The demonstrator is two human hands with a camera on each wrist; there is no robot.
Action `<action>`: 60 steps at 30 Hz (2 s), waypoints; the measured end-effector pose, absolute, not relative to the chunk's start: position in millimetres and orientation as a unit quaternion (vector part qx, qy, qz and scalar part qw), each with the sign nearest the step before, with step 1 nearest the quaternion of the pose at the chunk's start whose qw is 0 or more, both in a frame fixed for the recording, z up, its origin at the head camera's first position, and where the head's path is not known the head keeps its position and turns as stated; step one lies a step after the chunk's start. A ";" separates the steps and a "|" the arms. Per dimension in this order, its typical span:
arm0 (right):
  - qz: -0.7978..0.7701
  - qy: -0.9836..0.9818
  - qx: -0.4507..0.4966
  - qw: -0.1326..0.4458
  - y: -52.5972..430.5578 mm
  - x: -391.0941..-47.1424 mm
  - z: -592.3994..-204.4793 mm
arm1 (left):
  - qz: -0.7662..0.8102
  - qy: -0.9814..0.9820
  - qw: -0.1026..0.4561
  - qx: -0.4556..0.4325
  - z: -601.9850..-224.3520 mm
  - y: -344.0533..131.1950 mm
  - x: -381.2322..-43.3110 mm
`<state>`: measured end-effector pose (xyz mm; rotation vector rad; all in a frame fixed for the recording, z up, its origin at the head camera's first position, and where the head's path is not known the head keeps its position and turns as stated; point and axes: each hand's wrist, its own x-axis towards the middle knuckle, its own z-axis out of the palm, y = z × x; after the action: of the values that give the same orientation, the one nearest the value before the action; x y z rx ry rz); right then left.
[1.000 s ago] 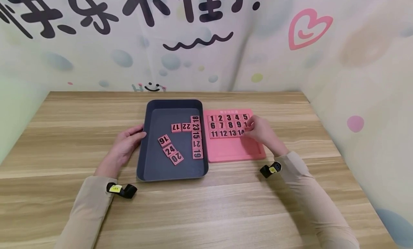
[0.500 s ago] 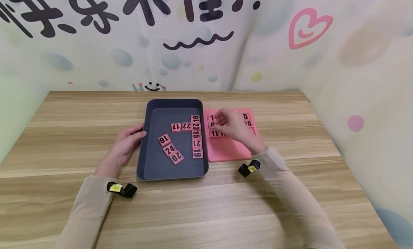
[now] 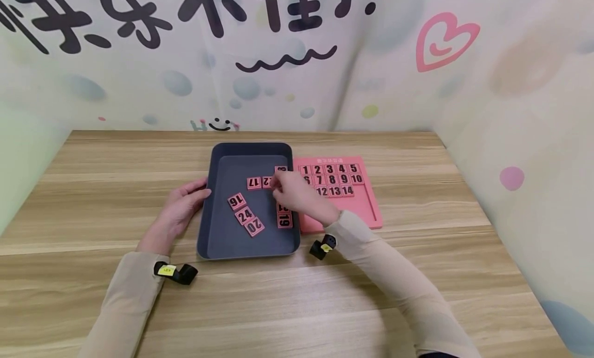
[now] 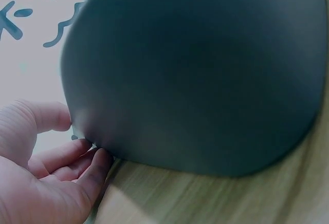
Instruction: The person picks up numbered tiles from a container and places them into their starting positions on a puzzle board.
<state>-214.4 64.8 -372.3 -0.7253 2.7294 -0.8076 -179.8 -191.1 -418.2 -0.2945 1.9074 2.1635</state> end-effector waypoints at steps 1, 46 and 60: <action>-0.263 0.928 -0.241 0.106 62.0 -213.8 -372.0 | 0.741 0.653 0.121 -0.101 -418.1 -191.1 -179.8; -0.200 0.938 -0.264 0.101 50.2 -227.0 -389.4 | 0.744 0.650 0.119 -0.103 -418.2 -192.2 -178.0; -0.177 0.940 -0.266 0.118 48.3 -229.2 -389.7 | 0.739 0.655 0.128 -0.099 -418.9 -192.2 -179.7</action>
<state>-229.2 48.3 -389.7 -0.7777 2.7513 -0.5182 -179.7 -192.2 -418.9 -0.2868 1.9042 2.1489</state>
